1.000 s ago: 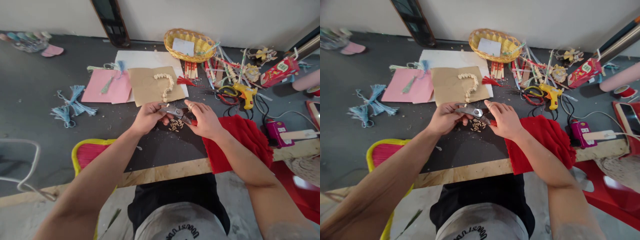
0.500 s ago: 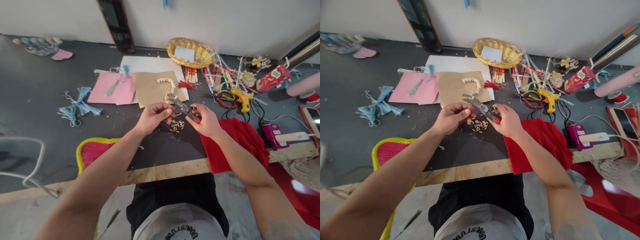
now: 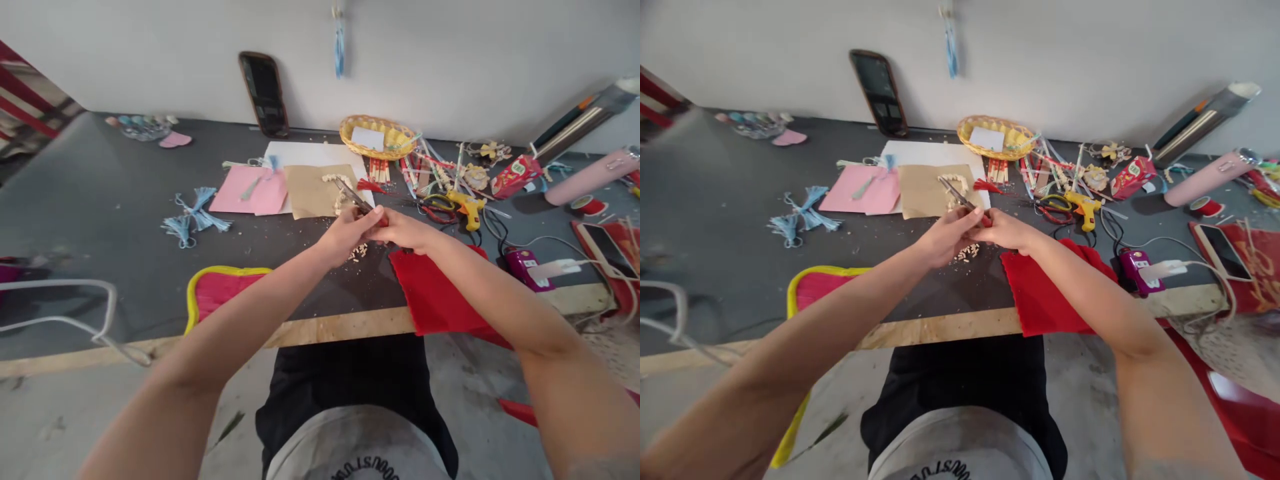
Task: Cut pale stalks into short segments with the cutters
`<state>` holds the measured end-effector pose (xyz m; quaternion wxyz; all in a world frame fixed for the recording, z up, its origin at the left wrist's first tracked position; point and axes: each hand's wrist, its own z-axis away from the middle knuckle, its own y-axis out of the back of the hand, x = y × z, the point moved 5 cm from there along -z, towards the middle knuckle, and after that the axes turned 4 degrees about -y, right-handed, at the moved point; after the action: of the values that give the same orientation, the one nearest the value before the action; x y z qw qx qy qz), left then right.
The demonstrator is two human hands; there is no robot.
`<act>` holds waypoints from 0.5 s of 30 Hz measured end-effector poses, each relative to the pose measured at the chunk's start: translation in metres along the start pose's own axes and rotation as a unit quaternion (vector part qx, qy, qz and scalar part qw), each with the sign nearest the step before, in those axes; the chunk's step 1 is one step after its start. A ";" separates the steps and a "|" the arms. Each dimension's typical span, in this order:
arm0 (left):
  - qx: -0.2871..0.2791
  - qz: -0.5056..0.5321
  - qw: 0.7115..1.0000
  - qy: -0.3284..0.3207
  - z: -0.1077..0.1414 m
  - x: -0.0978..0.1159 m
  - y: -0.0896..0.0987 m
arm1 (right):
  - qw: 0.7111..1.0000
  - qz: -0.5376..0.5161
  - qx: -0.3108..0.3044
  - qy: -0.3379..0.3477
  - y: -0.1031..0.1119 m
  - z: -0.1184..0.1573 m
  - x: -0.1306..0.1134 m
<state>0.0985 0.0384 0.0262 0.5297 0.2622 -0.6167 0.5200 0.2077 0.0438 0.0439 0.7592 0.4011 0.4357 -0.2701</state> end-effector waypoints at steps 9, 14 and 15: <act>0.070 0.075 0.994 0.045 -0.016 -0.024 -0.028 | 0.989 -0.044 -0.029 -0.138 0.017 0.025 0.015; -0.006 -0.066 0.995 0.076 -0.012 -0.025 -0.019 | 0.977 0.028 -0.033 -0.209 0.026 0.031 0.033; -0.032 -0.139 0.986 0.085 -0.008 -0.022 -0.015 | 0.976 0.024 -0.032 -0.212 0.027 0.031 0.035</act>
<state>0.1216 0.0363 0.0103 0.6557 0.2827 -0.5432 0.4417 0.2588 0.0300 0.0330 0.8529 0.3211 0.2633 -0.3165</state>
